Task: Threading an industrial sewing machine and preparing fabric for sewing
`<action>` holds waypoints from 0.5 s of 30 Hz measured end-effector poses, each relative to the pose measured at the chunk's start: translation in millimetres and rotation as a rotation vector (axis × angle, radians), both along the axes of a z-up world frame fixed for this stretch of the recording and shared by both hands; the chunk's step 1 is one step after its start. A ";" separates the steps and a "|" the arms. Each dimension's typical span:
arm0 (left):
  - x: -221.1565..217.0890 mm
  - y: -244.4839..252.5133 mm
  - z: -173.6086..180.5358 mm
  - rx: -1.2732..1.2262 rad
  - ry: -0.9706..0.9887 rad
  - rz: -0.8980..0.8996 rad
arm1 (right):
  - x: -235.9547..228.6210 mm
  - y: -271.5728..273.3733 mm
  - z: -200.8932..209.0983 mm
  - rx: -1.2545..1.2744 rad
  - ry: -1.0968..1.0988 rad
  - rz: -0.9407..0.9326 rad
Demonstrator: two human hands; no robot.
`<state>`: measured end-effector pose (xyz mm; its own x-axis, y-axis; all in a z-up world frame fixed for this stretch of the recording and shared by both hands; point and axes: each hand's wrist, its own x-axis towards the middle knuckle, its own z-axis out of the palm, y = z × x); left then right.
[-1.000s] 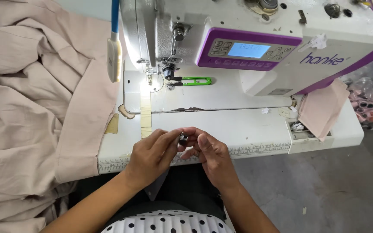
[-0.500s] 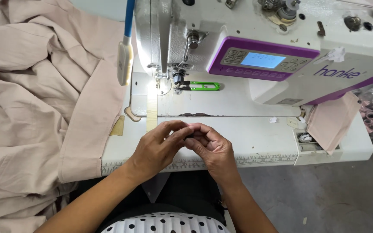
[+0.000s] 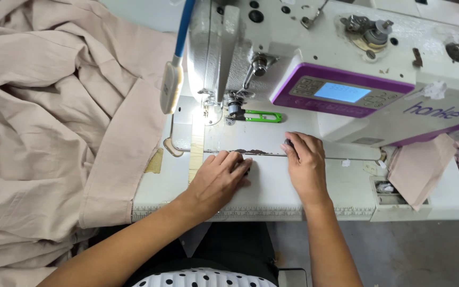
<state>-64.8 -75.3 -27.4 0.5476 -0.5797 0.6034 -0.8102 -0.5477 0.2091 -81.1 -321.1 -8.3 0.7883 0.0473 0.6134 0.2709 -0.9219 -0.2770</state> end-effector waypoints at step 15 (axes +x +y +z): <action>122.4 40.6 -4.9 -0.351 0.463 0.293 | -1.5 0.9 -10.8 -0.037 0.003 -0.155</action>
